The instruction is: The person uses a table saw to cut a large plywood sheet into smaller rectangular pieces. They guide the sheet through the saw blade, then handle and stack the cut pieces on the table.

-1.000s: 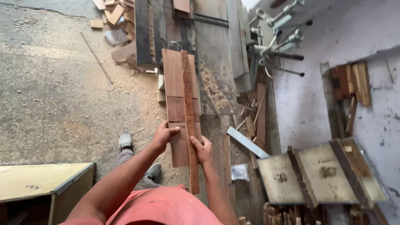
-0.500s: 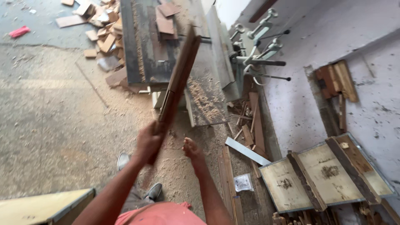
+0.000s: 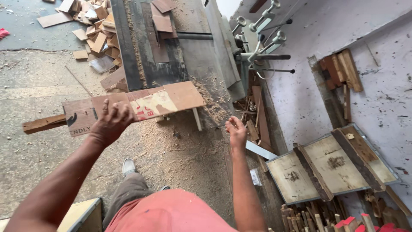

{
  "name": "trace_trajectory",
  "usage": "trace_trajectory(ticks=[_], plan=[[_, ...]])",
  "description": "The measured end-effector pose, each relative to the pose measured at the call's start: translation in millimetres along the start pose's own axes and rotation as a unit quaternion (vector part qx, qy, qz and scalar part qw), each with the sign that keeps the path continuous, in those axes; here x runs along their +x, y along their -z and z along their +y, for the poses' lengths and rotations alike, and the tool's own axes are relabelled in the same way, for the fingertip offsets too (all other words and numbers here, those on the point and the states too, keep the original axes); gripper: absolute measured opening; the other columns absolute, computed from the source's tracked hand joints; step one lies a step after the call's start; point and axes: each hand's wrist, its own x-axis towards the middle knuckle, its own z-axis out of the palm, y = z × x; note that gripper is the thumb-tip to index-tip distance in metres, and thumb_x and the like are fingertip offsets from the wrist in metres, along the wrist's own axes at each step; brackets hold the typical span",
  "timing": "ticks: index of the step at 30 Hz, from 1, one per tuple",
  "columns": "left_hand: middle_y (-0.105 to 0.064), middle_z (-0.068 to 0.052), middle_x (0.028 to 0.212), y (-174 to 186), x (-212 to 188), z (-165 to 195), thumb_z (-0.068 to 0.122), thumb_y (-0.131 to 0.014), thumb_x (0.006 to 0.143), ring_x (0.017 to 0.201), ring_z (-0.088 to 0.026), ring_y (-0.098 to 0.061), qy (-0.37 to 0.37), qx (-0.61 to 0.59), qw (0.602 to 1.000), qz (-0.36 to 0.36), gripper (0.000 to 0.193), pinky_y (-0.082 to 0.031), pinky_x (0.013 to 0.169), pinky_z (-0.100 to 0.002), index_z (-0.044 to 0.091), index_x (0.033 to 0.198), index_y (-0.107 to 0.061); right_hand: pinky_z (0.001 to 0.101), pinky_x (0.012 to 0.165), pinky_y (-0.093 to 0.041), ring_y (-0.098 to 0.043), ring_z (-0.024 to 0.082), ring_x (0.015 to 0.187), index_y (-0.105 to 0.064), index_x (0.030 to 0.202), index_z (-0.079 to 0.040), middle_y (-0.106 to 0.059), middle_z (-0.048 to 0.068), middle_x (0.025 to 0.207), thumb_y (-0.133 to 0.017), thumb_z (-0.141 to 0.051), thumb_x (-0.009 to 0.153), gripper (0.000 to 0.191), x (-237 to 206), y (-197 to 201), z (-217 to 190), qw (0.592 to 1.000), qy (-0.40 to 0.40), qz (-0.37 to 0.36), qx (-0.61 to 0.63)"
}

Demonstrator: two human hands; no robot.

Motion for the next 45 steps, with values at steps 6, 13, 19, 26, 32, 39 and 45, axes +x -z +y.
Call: trace_trajectory(ticks=[6,13,19,26,32,39,45], plan=[[-0.031,-0.014,0.156,-48,8,-19,0.023,-0.059,0.094,0.137,-0.038,-0.04,0.008,-0.038,0.998,-0.055,0.076,-0.03,0.117,-0.072,0.031,0.158,-0.02,0.0346,0.078,-0.054,-0.065,0.022,0.088,-0.071,0.128,-0.007,-0.07,0.013,0.108,-0.084,-0.025,0.085,0.048,48,-87,7,0.929,0.147,-0.057,-0.335],[-0.021,-0.014,0.163,-86,19,-32,0.019,-0.056,0.094,0.143,-0.041,-0.033,-0.018,-0.102,0.987,-0.119,0.08,-0.027,0.116,-0.074,0.034,0.159,-0.012,0.0328,0.075,-0.055,-0.071,0.02,0.085,-0.074,0.114,-0.002,-0.077,0.014,0.096,-0.078,-0.025,0.089,0.034,114,-154,25,0.955,-0.089,-0.142,-0.246],[-0.025,-0.014,0.162,-100,26,-35,0.017,-0.05,0.098,0.141,-0.042,-0.035,-0.025,-0.116,0.986,-0.119,0.072,-0.027,0.118,-0.073,0.03,0.16,-0.015,0.0337,0.071,-0.054,-0.069,0.018,0.078,-0.08,0.104,0.003,-0.076,0.012,0.093,-0.082,-0.013,0.081,0.028,159,-157,34,0.952,-0.146,-0.172,-0.205],[-0.035,-0.016,0.158,-103,62,-77,0.009,-0.049,0.107,0.136,-0.038,-0.043,-0.013,-0.047,0.991,-0.128,0.072,-0.035,0.117,-0.069,0.036,0.166,-0.019,0.0337,0.066,-0.055,-0.068,0.016,0.075,-0.078,0.104,0.001,-0.076,0.009,0.09,-0.077,-0.011,0.085,0.023,234,-182,18,0.949,-0.166,-0.261,-0.057],[-0.029,-0.007,0.166,-112,111,-107,0.014,-0.048,0.096,0.144,-0.04,-0.039,0.055,-0.094,0.977,-0.184,0.073,-0.035,0.119,-0.069,0.044,0.156,-0.018,0.0305,0.074,-0.06,-0.075,0.015,0.081,-0.076,0.115,-0.002,-0.08,0.009,0.095,-0.071,-0.019,0.088,0.033,284,-207,11,0.929,-0.042,-0.299,-0.213],[-0.044,0.004,0.16,-102,141,-146,-0.011,-0.052,0.079,0.138,-0.028,-0.051,0.116,-0.329,0.911,-0.219,0.092,-0.045,0.114,-0.043,0.04,0.154,-0.041,0.0312,0.069,-0.061,-0.072,0.017,0.08,-0.069,0.128,0.001,-0.077,0.011,0.101,-0.059,-0.012,0.101,0.032,283,-193,20,0.934,-0.228,-0.267,0.069],[-0.044,0.009,0.16,-99,159,-177,-0.016,-0.055,0.074,0.135,-0.024,-0.054,0.122,-0.376,0.875,-0.279,0.098,-0.047,0.112,-0.038,0.041,0.152,-0.043,0.0297,0.071,-0.062,-0.073,0.017,0.079,-0.069,0.124,0.001,-0.076,0.012,0.097,-0.06,-0.011,0.102,0.027,281,-200,17,0.954,-0.2,-0.181,0.131]])
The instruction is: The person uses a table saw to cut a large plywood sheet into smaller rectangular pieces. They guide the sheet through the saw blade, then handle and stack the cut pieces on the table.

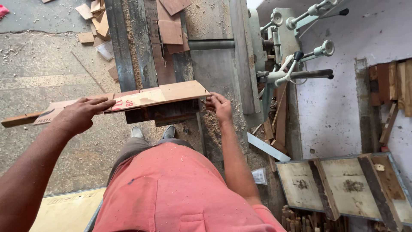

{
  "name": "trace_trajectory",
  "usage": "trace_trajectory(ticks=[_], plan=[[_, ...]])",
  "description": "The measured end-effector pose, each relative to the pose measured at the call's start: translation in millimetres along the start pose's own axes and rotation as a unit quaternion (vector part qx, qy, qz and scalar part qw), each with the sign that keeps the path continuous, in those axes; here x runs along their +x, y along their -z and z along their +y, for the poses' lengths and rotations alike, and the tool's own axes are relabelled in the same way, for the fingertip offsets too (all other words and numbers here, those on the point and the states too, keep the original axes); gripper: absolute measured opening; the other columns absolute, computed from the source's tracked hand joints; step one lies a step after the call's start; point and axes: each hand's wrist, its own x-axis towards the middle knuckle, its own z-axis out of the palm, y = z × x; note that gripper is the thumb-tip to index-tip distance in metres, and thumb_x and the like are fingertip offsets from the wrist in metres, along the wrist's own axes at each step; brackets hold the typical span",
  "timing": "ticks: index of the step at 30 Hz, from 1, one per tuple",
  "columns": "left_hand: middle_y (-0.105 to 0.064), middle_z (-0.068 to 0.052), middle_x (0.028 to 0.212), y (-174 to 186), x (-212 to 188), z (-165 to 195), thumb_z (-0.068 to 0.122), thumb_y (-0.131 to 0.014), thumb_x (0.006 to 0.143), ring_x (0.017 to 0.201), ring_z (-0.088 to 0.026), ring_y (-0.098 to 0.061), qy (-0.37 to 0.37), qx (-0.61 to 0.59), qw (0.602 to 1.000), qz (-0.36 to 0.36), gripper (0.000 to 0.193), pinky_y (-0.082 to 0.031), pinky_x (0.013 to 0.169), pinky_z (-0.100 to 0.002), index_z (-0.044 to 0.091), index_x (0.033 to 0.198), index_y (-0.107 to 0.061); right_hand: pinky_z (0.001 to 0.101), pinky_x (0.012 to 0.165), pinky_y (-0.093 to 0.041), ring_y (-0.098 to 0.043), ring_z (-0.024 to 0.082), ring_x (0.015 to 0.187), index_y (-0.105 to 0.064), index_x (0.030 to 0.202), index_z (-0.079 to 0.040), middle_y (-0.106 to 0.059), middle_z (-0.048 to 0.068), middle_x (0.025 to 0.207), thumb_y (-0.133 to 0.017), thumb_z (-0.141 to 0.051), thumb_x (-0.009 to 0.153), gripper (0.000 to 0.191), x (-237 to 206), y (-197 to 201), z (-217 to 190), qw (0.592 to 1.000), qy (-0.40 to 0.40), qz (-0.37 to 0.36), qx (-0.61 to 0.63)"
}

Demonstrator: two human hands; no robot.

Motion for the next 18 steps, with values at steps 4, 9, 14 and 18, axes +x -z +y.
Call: trace_trajectory(ticks=[4,9,14,18], plan=[[-0.044,0.007,0.159,-11,0,-2,-0.008,-0.055,0.086,0.136,-0.027,-0.052,-0.053,0.13,0.987,0.082,0.086,-0.042,0.116,-0.047,0.044,0.154,-0.04,0.0329,0.072,-0.063,-0.074,0.016,0.081,-0.076,0.114,0.001,-0.077,0.011,0.098,-0.069,-0.014,0.099,0.022,-1,-8,-9,0.999,0.027,0.012,-0.017],[-0.039,-0.004,0.164,-37,-18,-6,0.013,-0.049,0.103,0.134,-0.036,-0.048,-0.062,0.314,0.939,0.125,0.07,-0.037,0.117,-0.065,0.043,0.161,-0.024,0.0353,0.083,-0.062,-0.075,0.016,0.089,-0.078,0.112,-0.01,-0.08,0.004,0.102,-0.079,-0.012,0.083,0.03,-17,-24,3,0.945,0.057,0.042,-0.32],[-0.025,-0.011,0.167,-68,-36,-5,0.021,-0.052,0.101,0.145,-0.041,-0.034,-0.041,0.33,0.933,0.138,0.075,-0.027,0.121,-0.069,0.048,0.161,-0.017,0.0368,0.085,-0.058,-0.074,0.023,0.094,-0.073,0.113,-0.007,-0.076,0.01,0.105,-0.08,-0.007,0.077,0.036,-43,-53,31,0.905,0.148,0.079,-0.392],[-0.023,-0.012,0.167,-80,-32,-13,0.018,-0.057,0.097,0.145,-0.042,-0.033,-0.057,0.308,0.937,0.155,0.08,-0.026,0.121,-0.071,0.047,0.161,-0.019,0.0384,0.083,-0.057,-0.073,0.027,0.093,-0.069,0.115,-0.006,-0.074,0.012,0.105,-0.079,-0.006,0.078,0.039,-51,-69,39,0.894,0.182,0.109,-0.395]])
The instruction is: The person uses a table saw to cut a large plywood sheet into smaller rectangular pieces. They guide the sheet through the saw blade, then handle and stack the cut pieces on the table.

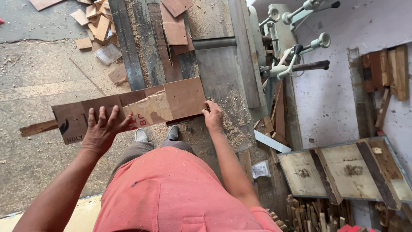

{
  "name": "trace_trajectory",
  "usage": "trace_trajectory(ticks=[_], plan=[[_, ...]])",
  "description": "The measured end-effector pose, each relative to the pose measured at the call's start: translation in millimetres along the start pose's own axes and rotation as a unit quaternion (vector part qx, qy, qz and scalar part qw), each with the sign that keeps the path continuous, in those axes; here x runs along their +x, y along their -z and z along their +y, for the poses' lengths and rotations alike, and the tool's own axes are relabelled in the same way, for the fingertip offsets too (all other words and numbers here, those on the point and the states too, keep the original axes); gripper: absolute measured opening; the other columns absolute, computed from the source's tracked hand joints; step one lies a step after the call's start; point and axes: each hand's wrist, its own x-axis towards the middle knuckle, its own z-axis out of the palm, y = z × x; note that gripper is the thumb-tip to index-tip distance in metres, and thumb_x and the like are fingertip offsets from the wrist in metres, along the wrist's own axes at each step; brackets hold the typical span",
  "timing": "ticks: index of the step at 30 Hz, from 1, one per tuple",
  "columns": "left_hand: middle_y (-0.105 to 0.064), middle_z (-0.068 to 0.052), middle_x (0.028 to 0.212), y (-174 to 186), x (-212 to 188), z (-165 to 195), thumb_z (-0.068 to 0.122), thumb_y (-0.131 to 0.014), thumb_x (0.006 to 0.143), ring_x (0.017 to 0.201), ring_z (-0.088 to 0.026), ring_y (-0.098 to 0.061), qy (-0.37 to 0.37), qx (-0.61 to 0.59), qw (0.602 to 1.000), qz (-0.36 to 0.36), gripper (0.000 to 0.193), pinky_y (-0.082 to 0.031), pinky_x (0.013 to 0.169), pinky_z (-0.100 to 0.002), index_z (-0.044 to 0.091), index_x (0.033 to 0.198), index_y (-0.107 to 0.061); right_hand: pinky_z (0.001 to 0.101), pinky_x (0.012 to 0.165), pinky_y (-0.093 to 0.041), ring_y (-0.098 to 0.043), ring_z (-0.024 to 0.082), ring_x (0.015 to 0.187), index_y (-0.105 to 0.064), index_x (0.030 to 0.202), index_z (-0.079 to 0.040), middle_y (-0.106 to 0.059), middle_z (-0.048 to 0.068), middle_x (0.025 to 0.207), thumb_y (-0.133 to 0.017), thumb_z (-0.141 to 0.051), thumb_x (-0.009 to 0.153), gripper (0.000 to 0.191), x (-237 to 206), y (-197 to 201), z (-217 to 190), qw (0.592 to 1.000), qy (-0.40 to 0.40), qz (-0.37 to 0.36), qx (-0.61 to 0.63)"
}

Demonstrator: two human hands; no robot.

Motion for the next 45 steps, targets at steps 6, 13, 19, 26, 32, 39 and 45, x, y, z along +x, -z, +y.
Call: trace_trajectory(ticks=[6,13,19,26,32,39,45], plan=[[-0.025,-0.01,0.167,0,19,-28,0.014,-0.055,0.097,0.147,-0.041,-0.034,-0.01,-0.043,0.998,0.041,0.081,-0.027,0.12,-0.072,0.047,0.161,-0.019,0.0402,0.08,-0.058,-0.074,0.028,0.087,-0.071,0.111,-0.007,-0.076,0.013,0.097,-0.084,-0.012,0.079,0.034,13,1,-11,0.997,-0.061,-0.033,-0.04],[-0.021,-0.009,0.169,11,42,-51,0.012,-0.053,0.097,0.148,-0.039,-0.033,-0.029,-0.019,0.999,0.003,0.086,-0.027,0.119,-0.072,0.05,0.162,-0.011,0.0456,0.079,-0.055,-0.068,0.037,0.09,-0.068,0.129,-0.008,-0.071,0.017,0.101,-0.079,-0.013,0.08,0.051,14,-7,-27,0.994,0.042,0.022,-0.099],[-0.015,-0.01,0.17,7,51,-60,0.008,-0.049,0.098,0.149,-0.04,-0.03,-0.033,0.022,0.998,-0.047,0.09,-0.022,0.12,-0.071,0.053,0.16,-0.003,0.0416,0.089,-0.056,-0.069,0.034,0.099,-0.065,0.129,-0.001,-0.069,0.015,0.109,-0.078,-0.015,0.084,0.049,19,4,-18,0.979,0.174,-0.049,-0.096],[-0.017,-0.007,0.171,7,53,-67,0.009,-0.047,0.1,0.152,-0.036,-0.03,0.005,0.021,0.999,-0.037,0.087,-0.024,0.125,-0.07,0.052,0.162,-0.003,0.0422,0.085,-0.056,-0.069,0.033,0.097,-0.069,0.127,-0.005,-0.069,0.013,0.106,-0.076,-0.014,0.088,0.041,41,-7,-18,0.973,0.179,-0.081,-0.12],[-0.016,-0.007,0.171,17,72,-68,0.011,-0.049,0.097,0.15,-0.036,-0.029,0.03,0.055,0.995,-0.077,0.088,-0.022,0.121,-0.07,0.05,0.163,-0.004,0.0436,0.084,-0.055,-0.068,0.034,0.097,-0.068,0.126,-0.004,-0.069,0.014,0.105,-0.075,-0.015,0.087,0.041,70,-9,-15,0.968,0.212,-0.09,-0.097],[-0.015,-0.004,0.175,16,84,-62,0.021,-0.045,0.102,0.153,-0.041,-0.03,0.068,0.015,0.996,-0.06,0.074,-0.022,0.12,-0.073,0.046,0.163,-0.013,0.044,0.084,-0.055,-0.067,0.034,0.098,-0.068,0.126,-0.004,-0.068,0.014,0.105,-0.075,-0.015,0.088,0.04,88,-9,-8,0.964,0.228,-0.105,-0.09],[-0.019,-0.003,0.175,12,100,-77,0.022,-0.043,0.102,0.153,-0.044,-0.031,0.081,-0.002,0.995,-0.05,0.072,-0.021,0.12,-0.073,0.045,0.164,-0.015,0.0441,0.084,-0.055,-0.067,0.034,0.097,-0.07,0.125,-0.004,-0.069,0.014,0.102,-0.075,-0.014,0.088,0.039,115,-14,-12,0.963,0.228,-0.114,-0.092]])
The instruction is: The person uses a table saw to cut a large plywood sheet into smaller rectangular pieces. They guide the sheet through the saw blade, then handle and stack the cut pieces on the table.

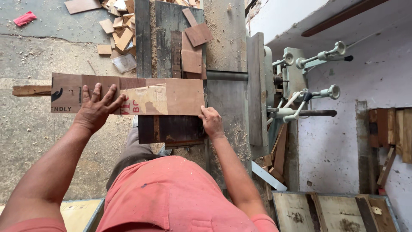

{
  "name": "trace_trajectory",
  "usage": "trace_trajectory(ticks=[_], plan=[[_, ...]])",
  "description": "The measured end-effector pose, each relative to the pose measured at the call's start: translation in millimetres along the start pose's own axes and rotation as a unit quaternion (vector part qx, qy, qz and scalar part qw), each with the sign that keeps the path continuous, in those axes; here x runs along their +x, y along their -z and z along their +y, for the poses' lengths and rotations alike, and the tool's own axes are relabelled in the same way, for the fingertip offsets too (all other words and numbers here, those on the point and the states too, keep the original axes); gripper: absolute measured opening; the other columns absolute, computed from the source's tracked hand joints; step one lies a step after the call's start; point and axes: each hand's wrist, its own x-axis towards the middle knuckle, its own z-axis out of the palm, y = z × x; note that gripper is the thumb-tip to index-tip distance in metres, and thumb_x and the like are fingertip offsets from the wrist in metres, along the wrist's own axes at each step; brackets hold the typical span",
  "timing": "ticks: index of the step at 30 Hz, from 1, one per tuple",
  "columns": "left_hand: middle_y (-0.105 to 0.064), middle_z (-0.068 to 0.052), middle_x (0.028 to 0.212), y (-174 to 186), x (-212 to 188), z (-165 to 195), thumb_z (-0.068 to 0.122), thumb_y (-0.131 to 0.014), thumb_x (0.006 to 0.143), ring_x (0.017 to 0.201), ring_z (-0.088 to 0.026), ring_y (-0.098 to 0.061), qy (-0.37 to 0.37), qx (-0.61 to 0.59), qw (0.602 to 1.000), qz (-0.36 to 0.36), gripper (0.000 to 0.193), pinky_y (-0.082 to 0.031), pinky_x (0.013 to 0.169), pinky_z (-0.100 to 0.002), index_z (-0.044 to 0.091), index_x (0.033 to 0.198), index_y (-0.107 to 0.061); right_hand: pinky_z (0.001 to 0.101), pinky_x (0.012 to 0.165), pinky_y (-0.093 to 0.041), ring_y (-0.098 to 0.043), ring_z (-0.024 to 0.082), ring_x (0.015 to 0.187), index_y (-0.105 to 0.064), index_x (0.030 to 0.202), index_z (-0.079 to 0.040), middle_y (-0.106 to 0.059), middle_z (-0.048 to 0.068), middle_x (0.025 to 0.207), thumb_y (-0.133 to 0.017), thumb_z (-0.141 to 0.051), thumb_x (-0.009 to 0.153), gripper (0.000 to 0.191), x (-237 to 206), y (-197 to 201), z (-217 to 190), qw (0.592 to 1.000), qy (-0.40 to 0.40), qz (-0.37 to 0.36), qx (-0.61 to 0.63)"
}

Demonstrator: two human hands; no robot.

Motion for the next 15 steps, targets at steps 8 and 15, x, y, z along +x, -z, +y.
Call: trace_trajectory(ticks=[8,15], plan=[[-0.015,-0.001,0.174,-2,25,-19,0.024,-0.044,0.103,0.153,-0.043,-0.029,-0.003,0.028,0.999,-0.016,0.069,-0.018,0.122,-0.071,0.049,0.161,-0.015,0.0427,0.085,-0.056,-0.067,0.03,0.099,-0.072,0.122,-0.006,-0.07,0.009,0.103,-0.077,-0.018,0.086,0.038,27,0,-7,0.999,-0.027,0.001,-0.026],[-0.016,-0.002,0.176,-9,37,-23,0.027,-0.045,0.103,0.153,-0.044,-0.03,0.003,0.031,0.999,-0.008,0.068,-0.019,0.122,-0.073,0.046,0.162,-0.017,0.0426,0.087,-0.055,-0.065,0.03,0.101,-0.073,0.121,-0.004,-0.069,0.009,0.103,-0.078,-0.016,0.085,0.037,42,-3,-2,1.0,-0.016,0.011,-0.024]])
